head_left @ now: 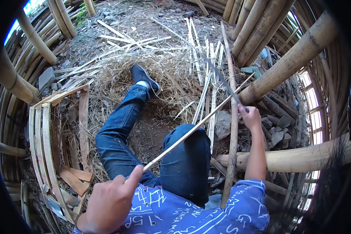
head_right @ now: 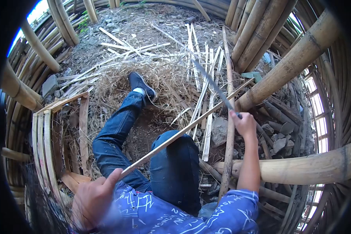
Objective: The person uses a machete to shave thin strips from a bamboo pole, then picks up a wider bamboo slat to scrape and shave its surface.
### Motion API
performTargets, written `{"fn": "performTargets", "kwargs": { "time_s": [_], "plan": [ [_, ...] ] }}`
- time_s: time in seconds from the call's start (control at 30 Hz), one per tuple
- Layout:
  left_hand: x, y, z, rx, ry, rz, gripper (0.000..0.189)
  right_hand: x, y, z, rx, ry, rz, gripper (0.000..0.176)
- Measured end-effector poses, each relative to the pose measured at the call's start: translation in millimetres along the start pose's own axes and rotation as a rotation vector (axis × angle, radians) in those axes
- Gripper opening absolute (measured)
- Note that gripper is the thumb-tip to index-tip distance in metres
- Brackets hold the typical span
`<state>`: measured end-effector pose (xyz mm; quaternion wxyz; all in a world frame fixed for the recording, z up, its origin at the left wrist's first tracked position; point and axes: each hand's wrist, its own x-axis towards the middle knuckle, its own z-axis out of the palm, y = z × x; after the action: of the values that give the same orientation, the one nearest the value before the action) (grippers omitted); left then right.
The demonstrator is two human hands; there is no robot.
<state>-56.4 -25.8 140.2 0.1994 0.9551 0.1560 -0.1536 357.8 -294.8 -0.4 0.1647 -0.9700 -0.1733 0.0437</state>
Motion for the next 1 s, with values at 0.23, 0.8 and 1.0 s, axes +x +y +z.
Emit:
{"fn": "performTargets", "kwargs": {
  "time_s": [0.23,0.8,1.0],
  "plan": [
    [-5,-4,-5,0.125,0.148,0.021,0.052,80,64,38,0.063,0.019,0.414,0.087],
    [-84,-78,-81,-0.157,-0.072,-0.104,0.038,86,75,27,-0.118,-0.033,0.537,0.091],
    [-144,-101,-124,-0.284,-0.264,-0.516,0.041,86,65,25,-0.179,0.008,0.485,0.092]
  ]
}}
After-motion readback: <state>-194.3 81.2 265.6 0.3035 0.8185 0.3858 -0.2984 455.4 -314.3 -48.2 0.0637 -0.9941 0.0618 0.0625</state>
